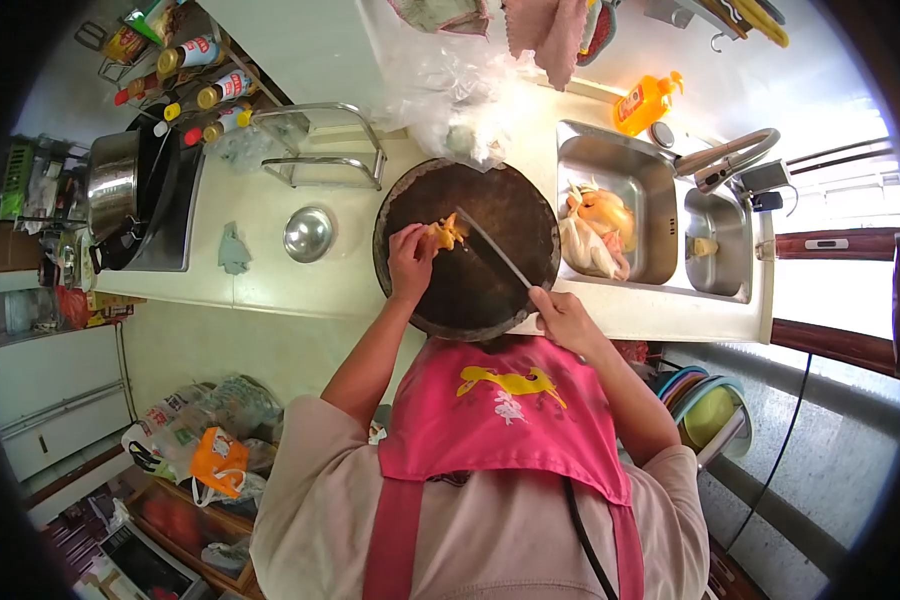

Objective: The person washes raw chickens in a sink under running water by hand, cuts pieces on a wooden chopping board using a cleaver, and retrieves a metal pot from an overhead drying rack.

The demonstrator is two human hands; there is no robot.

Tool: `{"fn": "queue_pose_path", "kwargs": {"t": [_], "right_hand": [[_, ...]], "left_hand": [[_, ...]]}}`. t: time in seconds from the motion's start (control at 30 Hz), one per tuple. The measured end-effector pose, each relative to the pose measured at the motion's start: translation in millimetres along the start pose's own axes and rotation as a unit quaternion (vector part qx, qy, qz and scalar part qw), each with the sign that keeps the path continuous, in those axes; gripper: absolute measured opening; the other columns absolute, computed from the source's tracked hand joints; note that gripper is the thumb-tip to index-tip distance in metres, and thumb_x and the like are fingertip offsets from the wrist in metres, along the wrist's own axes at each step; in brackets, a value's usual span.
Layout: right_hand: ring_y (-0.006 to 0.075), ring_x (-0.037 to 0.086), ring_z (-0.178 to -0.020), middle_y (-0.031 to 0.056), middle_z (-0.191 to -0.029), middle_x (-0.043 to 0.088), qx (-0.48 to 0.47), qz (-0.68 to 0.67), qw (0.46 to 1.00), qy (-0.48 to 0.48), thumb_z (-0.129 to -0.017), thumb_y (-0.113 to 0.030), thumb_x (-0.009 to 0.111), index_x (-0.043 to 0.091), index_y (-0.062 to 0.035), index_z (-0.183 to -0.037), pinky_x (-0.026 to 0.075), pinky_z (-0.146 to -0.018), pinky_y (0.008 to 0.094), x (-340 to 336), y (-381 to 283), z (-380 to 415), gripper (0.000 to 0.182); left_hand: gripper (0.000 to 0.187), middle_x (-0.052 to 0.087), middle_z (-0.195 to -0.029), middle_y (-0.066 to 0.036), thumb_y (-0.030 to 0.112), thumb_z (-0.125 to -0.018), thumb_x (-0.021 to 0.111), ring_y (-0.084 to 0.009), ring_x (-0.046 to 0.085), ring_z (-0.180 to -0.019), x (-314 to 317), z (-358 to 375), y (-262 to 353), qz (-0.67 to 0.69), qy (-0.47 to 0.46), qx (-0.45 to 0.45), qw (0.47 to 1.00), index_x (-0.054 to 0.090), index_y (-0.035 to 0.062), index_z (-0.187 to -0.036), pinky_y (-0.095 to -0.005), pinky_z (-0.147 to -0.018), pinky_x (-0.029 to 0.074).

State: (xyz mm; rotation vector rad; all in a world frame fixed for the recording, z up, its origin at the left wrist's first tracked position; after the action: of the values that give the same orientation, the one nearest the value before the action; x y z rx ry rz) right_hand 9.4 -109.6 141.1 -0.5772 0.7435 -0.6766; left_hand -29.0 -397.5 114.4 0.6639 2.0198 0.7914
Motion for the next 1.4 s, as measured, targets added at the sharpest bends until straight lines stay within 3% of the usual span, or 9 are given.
{"fn": "queue_pose_path", "kwargs": {"t": [0.13, 0.43, 0.53, 0.67, 0.77, 0.87, 0.97, 1.27, 1.4], "right_hand": [[0.0178, 0.062, -0.061, 0.0139, -0.060, 0.058, -0.033, -0.010, 0.999, -0.027, -0.101, -0.044, 0.047, 0.065, 0.0034, -0.098, 0.050, -0.062, 0.0356, 25.5, -40.7, -13.3, 0.051], [0.0483, 0.058, -0.086, 0.0315, -0.079, 0.057, -0.110, 0.009, 0.994, -0.009, -0.101, -0.038, 0.047, 0.062, 0.0034, -0.094, 0.049, -0.069, 0.0473, 70.2, -82.5, -102.7, 0.044], [0.0452, 0.063, -0.079, 0.0297, -0.074, 0.059, -0.099, 0.024, 0.994, -0.032, -0.100, -0.041, 0.047, 0.064, 0.0028, -0.092, 0.049, -0.069, 0.0464, 61.9, -62.6, -80.8, 0.048], [0.0242, 0.062, -0.063, 0.0178, -0.062, 0.059, -0.019, 0.076, 0.996, -0.041, -0.100, -0.047, 0.046, 0.066, 0.0040, -0.090, 0.050, -0.067, 0.0405, 8.5, 5.8, -8.1, 0.055], [0.0210, 0.062, -0.062, 0.0149, -0.060, 0.058, 0.132, 0.011, 0.986, -0.097, -0.100, -0.048, 0.046, 0.065, 0.0050, -0.089, 0.050, -0.066, 0.0375, -17.7, 19.4, 20.4, 0.057], [0.0187, 0.061, -0.060, 0.0129, -0.059, 0.056, -0.019, 0.039, 0.999, -0.023, -0.100, -0.046, 0.047, 0.065, 0.0046, -0.089, 0.049, -0.062, 0.0356, -15.1, -7.4, 8.4, 0.055], [0.0176, 0.060, -0.058, 0.0129, -0.059, 0.057, -0.081, -0.019, 0.996, -0.017, -0.101, -0.043, 0.048, 0.065, 0.0044, -0.089, 0.049, -0.060, 0.0359, 6.6, -45.4, -2.6, 0.052], [0.0467, 0.062, -0.083, 0.0304, -0.077, 0.060, -0.150, 0.045, 0.988, -0.013, -0.100, -0.036, 0.049, 0.065, 0.0036, -0.091, 0.049, -0.071, 0.0477, 69.4, -67.4, -72.6, 0.044], [0.0483, 0.059, -0.090, 0.0296, -0.082, 0.062, -0.183, 0.050, 0.982, -0.015, -0.100, -0.037, 0.048, 0.066, 0.0007, -0.091, 0.048, -0.074, 0.0504, 72.1, -87.7, -74.5, 0.042]], "left_hand": [[0.014, 0.066, -0.102, -0.010, 0.010, -0.086, 0.070, -0.0265, 0.062, -0.097, 10.4, 4.3, -18.3, 0.007, -0.027, -0.049, 0.998, 0.071, 0.0028, -0.097, -0.0354, -0.080, 0.054], [0.010, 0.065, -0.098, -0.011, 0.001, -0.078, 0.068, -0.0308, 0.060, -0.091, 13.6, 3.8, -13.6, -0.049, -0.020, 0.027, 0.998, 0.069, 0.0024, -0.088, -0.0395, -0.079, 0.051], [0.010, 0.065, -0.100, -0.011, 0.003, -0.080, 0.068, -0.0297, 0.060, -0.090, 10.7, 2.8, -11.4, -0.049, -0.014, 0.026, 0.998, 0.068, 0.0018, -0.090, -0.0384, -0.077, 0.052], [0.013, 0.063, -0.105, -0.012, 0.009, -0.088, 0.065, -0.0281, 0.061, -0.093, 9.4, 6.6, -23.0, -0.014, 0.005, -0.003, 1.000, 0.067, 0.0013, -0.099, -0.0353, -0.075, 0.053], [0.021, 0.061, -0.114, -0.012, 0.015, -0.094, 0.062, -0.0272, 0.063, -0.095, -7.7, 8.3, -29.0, 0.056, 0.048, -0.079, 0.994, 0.064, 0.0020, -0.111, -0.0326, -0.077, 0.054], [0.023, 0.060, -0.116, -0.012, 0.015, -0.093, 0.063, -0.0258, 0.063, -0.091, -22.5, 14.6, -17.9, -0.053, 0.054, -0.007, 0.997, 0.063, 0.0028, -0.113, -0.0316, -0.076, 0.054], [0.018, 0.063, -0.109, -0.011, 0.012, -0.089, 0.068, -0.0263, 0.064, -0.090, -11.8, 24.4, -30.2, 0.015, 0.010, -0.086, 0.996, 0.067, 0.0025, -0.105, -0.0333, -0.075, 0.054], [0.014, 0.065, -0.100, -0.013, 0.005, -0.081, 0.071, -0.0308, 0.062, -0.092, -7.2, 21.3, -19.2, -0.058, 0.008, -0.017, 0.998, 0.068, 0.0014, -0.094, -0.0388, -0.078, 0.052], [0.014, 0.065, -0.100, -0.013, 0.003, -0.080, 0.069, -0.0319, 0.061, -0.093, -7.0, 19.7, -14.9, -0.068, -0.001, -0.005, 0.998, 0.068, 0.0015, -0.093, -0.0400, -0.079, 0.051]]}}
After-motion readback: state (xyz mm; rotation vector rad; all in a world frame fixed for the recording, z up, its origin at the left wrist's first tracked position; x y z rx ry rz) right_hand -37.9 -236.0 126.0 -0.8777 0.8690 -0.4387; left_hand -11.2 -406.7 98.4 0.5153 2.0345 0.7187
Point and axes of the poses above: each hand's wrist, its own z-axis away from the middle knuckle, its own x-axis out of the palm, y = z × x, the point moved 10 cm from there along -z, towards the middle knuckle
